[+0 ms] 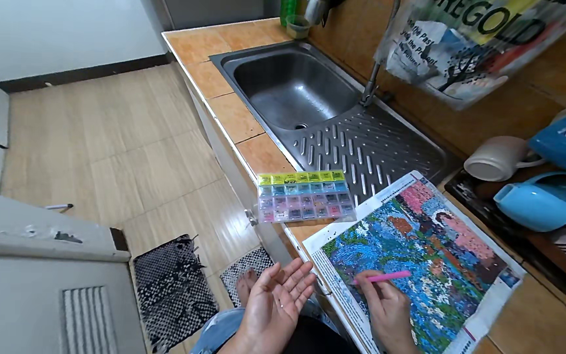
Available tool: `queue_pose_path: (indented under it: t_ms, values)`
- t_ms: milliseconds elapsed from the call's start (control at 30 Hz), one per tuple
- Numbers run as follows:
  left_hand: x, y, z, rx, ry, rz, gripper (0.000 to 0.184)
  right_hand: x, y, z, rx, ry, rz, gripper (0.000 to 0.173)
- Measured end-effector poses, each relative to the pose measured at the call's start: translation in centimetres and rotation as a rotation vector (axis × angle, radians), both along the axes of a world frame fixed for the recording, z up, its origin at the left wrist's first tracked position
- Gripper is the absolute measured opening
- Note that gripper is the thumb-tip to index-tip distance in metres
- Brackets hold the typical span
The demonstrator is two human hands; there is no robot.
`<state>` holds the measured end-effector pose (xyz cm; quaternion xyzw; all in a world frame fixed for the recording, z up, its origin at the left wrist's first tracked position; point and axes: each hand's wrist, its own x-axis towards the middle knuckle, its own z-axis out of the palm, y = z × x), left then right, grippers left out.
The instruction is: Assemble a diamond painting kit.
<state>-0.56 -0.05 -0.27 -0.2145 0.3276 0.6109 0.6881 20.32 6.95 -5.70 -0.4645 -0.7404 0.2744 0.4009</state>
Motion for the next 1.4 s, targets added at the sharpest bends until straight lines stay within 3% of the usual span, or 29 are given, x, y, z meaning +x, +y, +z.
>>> queue_pose_path:
  t_ms: [200,433,600,767,1400]
  values:
    - [0.1,-0.1,-0.3,0.139,-0.049,-0.019,0.059,-0.1,-0.1,0.5,0.114,-0.149,0.028,0.028]
    - [-0.1,-0.8,-1.0,0.435,-0.173,-0.064,0.083,-1.1,-0.6,5.0,-0.258,0.309,-0.046,0.012]
    - [0.0,-0.8,-1.0,0.532,-0.181,-0.115,0.084,-3.6,-1.8,7.9,-0.243,0.429,0.220,0.015]
    - [0.0,-1.3,-1.2,0.623,-0.194,-0.153,0.081,-6.3,-3.0,6.8,-0.089,0.343,0.470,0.018]
    - [-0.1,-1.6,-1.0,0.621,-0.227,-0.121,0.082,-7.4,-3.5,6.0,-0.047,0.300,0.515,0.018]
